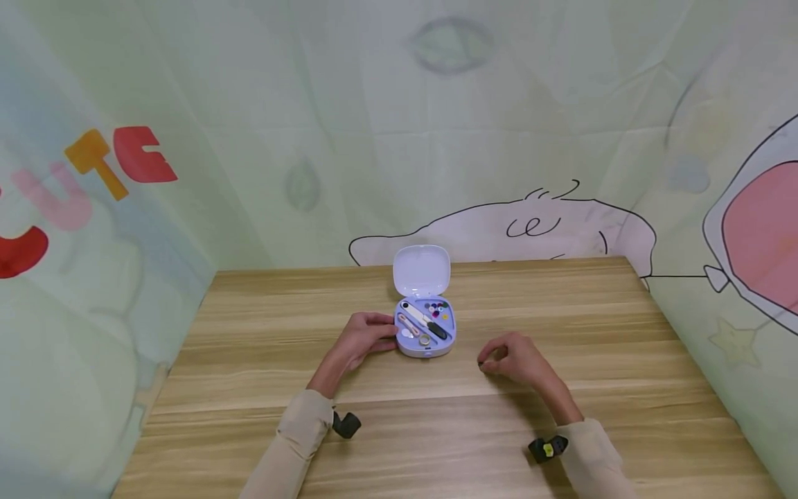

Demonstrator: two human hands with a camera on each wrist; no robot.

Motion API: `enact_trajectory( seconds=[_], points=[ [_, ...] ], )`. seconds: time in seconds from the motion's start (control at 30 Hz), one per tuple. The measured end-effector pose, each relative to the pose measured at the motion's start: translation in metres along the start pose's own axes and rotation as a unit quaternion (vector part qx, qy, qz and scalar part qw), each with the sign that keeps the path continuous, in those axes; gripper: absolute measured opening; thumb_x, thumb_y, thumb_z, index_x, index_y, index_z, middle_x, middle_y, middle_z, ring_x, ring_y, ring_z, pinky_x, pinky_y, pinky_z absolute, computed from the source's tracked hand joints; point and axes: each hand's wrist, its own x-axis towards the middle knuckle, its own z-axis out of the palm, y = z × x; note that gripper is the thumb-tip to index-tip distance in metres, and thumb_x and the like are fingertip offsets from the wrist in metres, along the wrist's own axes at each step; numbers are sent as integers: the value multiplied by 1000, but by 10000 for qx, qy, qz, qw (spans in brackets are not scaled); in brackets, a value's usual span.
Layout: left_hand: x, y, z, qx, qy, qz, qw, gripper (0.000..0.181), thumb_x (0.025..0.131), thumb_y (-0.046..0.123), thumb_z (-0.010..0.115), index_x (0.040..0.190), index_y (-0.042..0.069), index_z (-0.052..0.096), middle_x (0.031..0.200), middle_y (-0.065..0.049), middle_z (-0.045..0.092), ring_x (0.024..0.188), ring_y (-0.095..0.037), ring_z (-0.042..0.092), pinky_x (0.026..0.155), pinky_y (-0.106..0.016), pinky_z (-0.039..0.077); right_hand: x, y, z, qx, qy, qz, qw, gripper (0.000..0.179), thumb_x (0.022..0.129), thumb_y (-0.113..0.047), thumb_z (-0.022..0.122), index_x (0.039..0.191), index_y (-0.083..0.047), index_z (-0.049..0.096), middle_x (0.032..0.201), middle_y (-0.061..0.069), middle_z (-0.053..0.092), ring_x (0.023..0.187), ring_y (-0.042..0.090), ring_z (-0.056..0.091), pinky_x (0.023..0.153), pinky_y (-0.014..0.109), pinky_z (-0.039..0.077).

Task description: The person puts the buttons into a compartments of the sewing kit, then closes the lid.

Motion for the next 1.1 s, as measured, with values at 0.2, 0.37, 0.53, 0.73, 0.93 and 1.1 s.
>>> enact_trajectory(
  seconds=[0.2,0.37,0.53,0.73,0.93,1.1],
  points=[
    [0,0,0,10,-36,37,10000,34,97,-7,66,128,-18,57,120,-26,61,95,-24,70,90,-39,63,0,0,1,-13,11,-51,10000,12,82,-4,85,86,-14,79,76,-2,60,69,15,49,54,24,40],
    [0,1,1,-7,-26,58,10000,35,96,-7,67,128,-18,57,120,-26,61,94,-24,70,90,-39,63,-1,0,0,-20,20,-160,9999,13,81,-3,85,83,-12,76,72,-2,57,68,16,50,54,24,40],
    [-1,1,2,-56,-18,53,10000,34,96,-9,66,127,-18,56,118,-25,61,93,-24,70,89,-38,64,-1,0,1,-63,10,-200,9998,15,80,-3,85,80,-12,73,71,-3,57,68,15,50,55,25,42],
    [-1,1,2,-44,-7,81,10000,33,96,-9,66,126,-19,57,117,-25,62,92,-24,70,88,-39,64,0,0,3,-88,-44,-270,9996,13,79,-3,84,79,-10,73,73,-3,59,71,16,51,59,25,43],
    [-2,1,1,-32,-23,76,10000,33,96,-8,66,127,-19,56,118,-25,62,93,-24,70,89,-40,64,0,-3,5,-82,-102,-117,9998,11,80,-3,83,80,-9,75,78,-1,61,76,17,53,64,28,46],
    [0,0,0,-13,-23,41,10000,35,97,-7,66,128,-18,56,120,-26,61,94,-25,70,90,-40,63,1,-5,5,-91,-146,-55,9998,8,81,-2,80,82,-9,76,79,-1,64,77,17,54,64,28,48]
  ],
)
